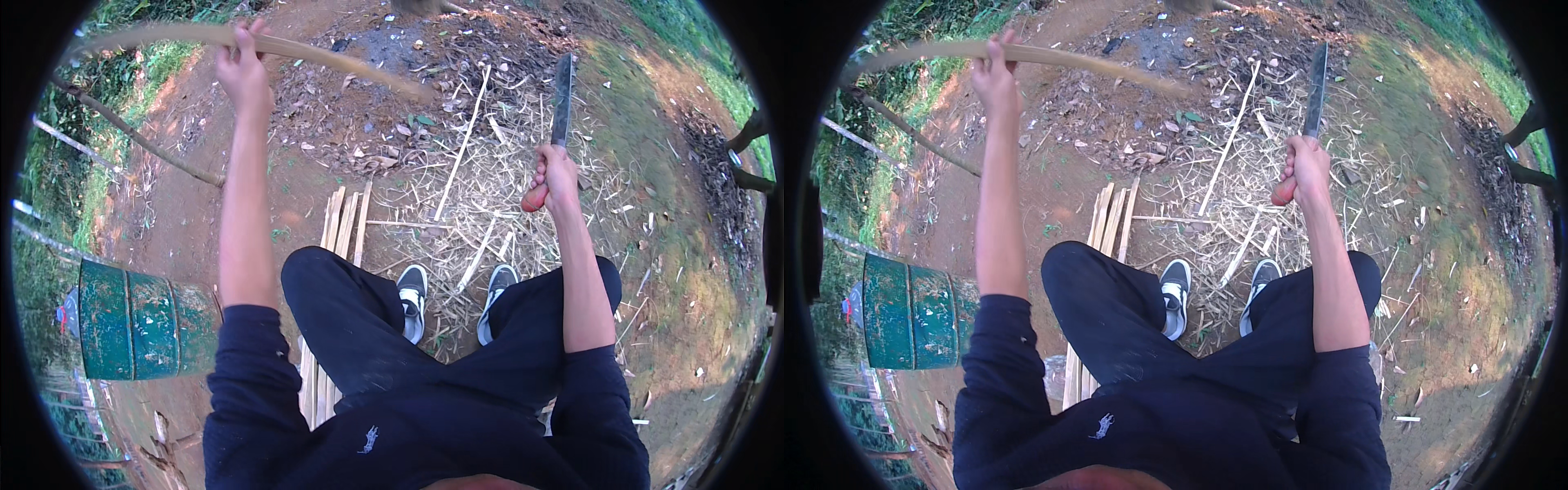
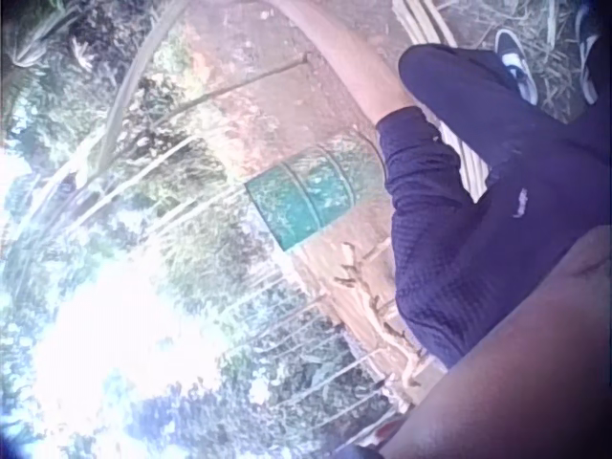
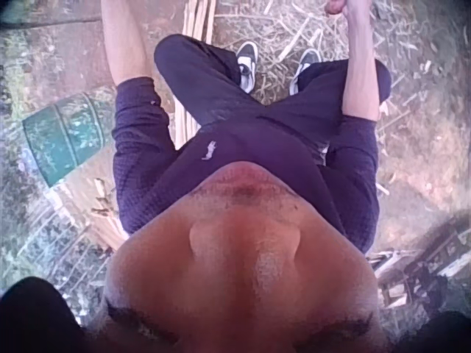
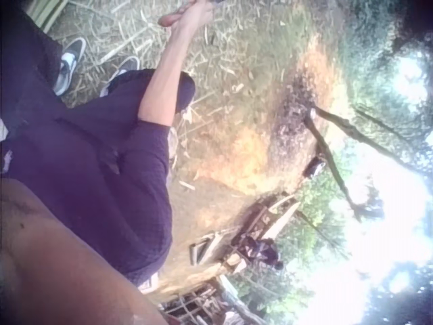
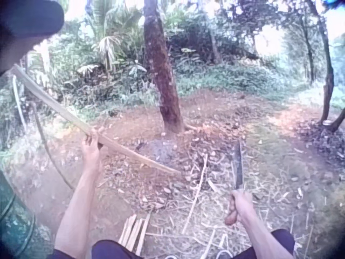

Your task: The person shaves a long piece of wood using a large knife, removing thin strips to shape the wood while sitting outdoors.

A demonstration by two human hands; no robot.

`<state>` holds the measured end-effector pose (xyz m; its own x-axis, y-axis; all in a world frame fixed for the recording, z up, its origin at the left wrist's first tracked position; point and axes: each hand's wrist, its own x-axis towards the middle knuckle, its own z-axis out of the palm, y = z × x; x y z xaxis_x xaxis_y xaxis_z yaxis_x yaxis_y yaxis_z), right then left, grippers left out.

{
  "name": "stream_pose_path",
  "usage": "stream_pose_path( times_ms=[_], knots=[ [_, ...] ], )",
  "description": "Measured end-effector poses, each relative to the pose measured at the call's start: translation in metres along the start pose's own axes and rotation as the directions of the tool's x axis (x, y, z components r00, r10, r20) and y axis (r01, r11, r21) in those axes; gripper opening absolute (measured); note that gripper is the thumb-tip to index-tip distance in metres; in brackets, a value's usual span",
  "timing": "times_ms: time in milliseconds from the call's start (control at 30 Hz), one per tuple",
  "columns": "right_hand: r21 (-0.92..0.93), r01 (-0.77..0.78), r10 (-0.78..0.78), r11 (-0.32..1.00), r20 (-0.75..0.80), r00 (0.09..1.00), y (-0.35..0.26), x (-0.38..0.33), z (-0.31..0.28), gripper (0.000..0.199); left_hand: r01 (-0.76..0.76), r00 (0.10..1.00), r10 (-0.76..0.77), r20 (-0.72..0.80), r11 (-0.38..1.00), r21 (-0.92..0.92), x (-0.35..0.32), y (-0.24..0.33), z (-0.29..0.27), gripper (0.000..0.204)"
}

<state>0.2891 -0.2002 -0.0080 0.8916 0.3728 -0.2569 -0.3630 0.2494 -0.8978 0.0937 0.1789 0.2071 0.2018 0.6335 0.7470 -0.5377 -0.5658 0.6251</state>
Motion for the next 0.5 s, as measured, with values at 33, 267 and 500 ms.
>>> stream_pose_path(
  times_ms=[33,267,500],
  knots=[
    [0.008,-0.004,0.004,1.000,0.020,1.000,0.004,0.000,0.001,0.020,0.104,0.994,-0.105,-0.011,0.993,-0.049,-0.016,-0.003,0.001,0.022],
    [0.097,0.185,-0.199,0.978,0.168,0.966,-0.001,-0.030,0.043,0.032,0.572,0.764,-0.641,0.080,0.614,-0.544,-0.133,-0.018,0.057,0.026],
    [0.148,0.376,-0.401,0.915,0.219,0.890,-0.007,-0.049,0.052,0.055,0.625,0.680,-0.718,0.150,0.459,-0.631,-0.220,0.028,0.093,0.039]
  ],
)
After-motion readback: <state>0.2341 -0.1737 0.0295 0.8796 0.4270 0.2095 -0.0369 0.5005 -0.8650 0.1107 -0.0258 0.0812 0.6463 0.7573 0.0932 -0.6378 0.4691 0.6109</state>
